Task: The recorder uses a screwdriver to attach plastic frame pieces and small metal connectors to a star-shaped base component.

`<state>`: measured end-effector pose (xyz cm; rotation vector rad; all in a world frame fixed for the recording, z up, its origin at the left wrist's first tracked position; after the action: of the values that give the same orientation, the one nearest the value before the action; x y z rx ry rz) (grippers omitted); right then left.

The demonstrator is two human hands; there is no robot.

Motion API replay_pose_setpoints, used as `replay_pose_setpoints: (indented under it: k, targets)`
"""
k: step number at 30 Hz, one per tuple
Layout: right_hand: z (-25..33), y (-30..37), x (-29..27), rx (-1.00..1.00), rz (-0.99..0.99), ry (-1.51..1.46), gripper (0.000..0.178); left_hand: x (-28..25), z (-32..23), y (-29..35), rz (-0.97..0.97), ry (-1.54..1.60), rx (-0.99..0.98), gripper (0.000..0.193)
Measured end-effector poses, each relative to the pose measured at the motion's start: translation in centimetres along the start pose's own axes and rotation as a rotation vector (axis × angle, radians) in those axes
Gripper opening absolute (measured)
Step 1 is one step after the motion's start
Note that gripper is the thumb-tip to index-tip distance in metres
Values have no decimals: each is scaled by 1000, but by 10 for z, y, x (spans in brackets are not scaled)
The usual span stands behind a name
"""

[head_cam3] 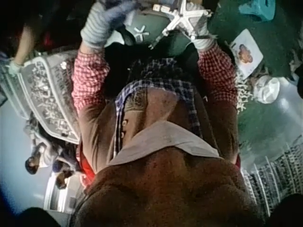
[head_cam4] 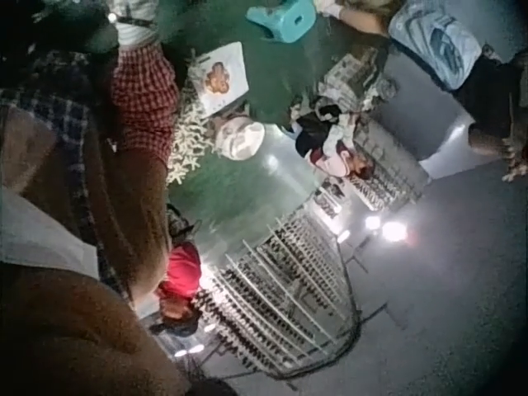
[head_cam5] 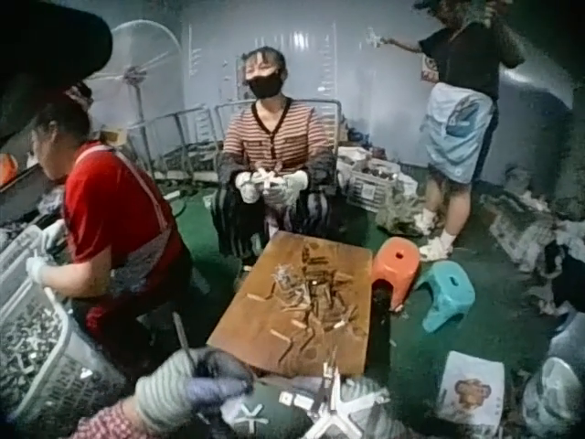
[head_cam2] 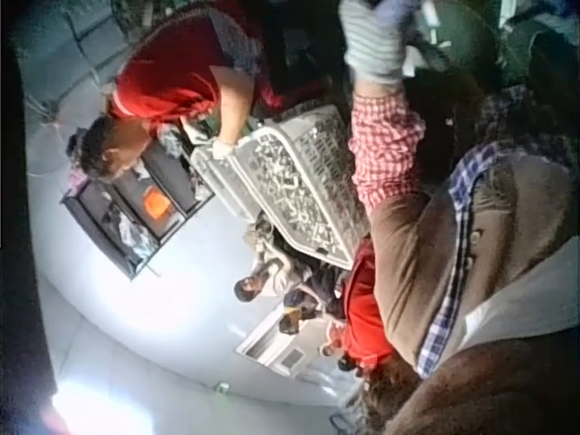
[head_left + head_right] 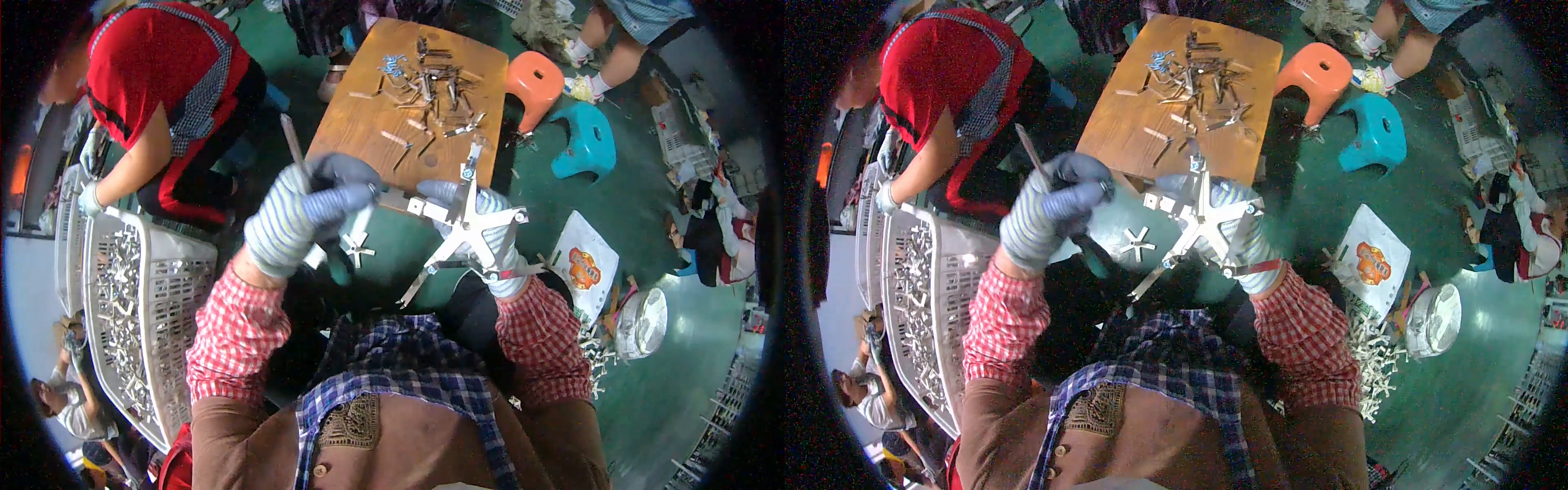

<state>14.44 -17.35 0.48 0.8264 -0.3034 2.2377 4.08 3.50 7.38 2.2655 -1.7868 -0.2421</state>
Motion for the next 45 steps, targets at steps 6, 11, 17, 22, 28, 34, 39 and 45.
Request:
replay_pose_setpoints:
  k: [6, 11, 17, 22, 28, 34, 39, 45]
  targets:
    - [0, -4, 14, -601, 246, 1347, 20, 9, 38, 19, 110, 146, -25, 17]
    - [-30, -4, 9, -228, 145, 481, 23, -2, 45, 21, 170, 227, -86, 18]
    - [-16, 0, 6, -380, 514, 1295, 40, 0, 40, 21, 167, 121, -54, 18]
    - [-14, 7, -9, -445, 273, 1648, 43, 2, 46, 18, 165, 147, -52, 18]
    - [-5, 3, 9, -731, 72, 1628, 25, 9, 48, 19, 104, 98, -31, 20]
    - [-26, 4, -14, -664, -8, 1615, 29, 6, 53, 18, 90, 95, -43, 21]
    - [-14, 11, -5, -717, 291, 1782, 100, -3, 56, 16, 133, -115, -49, 25]
    - [-36, 18, -19, -693, 160, 1892, 41, -8, 58, 12, 172, -267, 33, 30]
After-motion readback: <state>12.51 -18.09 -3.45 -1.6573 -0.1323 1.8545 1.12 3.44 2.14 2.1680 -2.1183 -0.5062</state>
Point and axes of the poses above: each hand's wrist, its own y-axis away from the middle knuckle, its own x-axis out of the palm, z = x × y, the point moved 1 cm from there along -y, towards the middle knuckle, and after that the axes turned 5 degrees about -y, right-handed, at the moved point
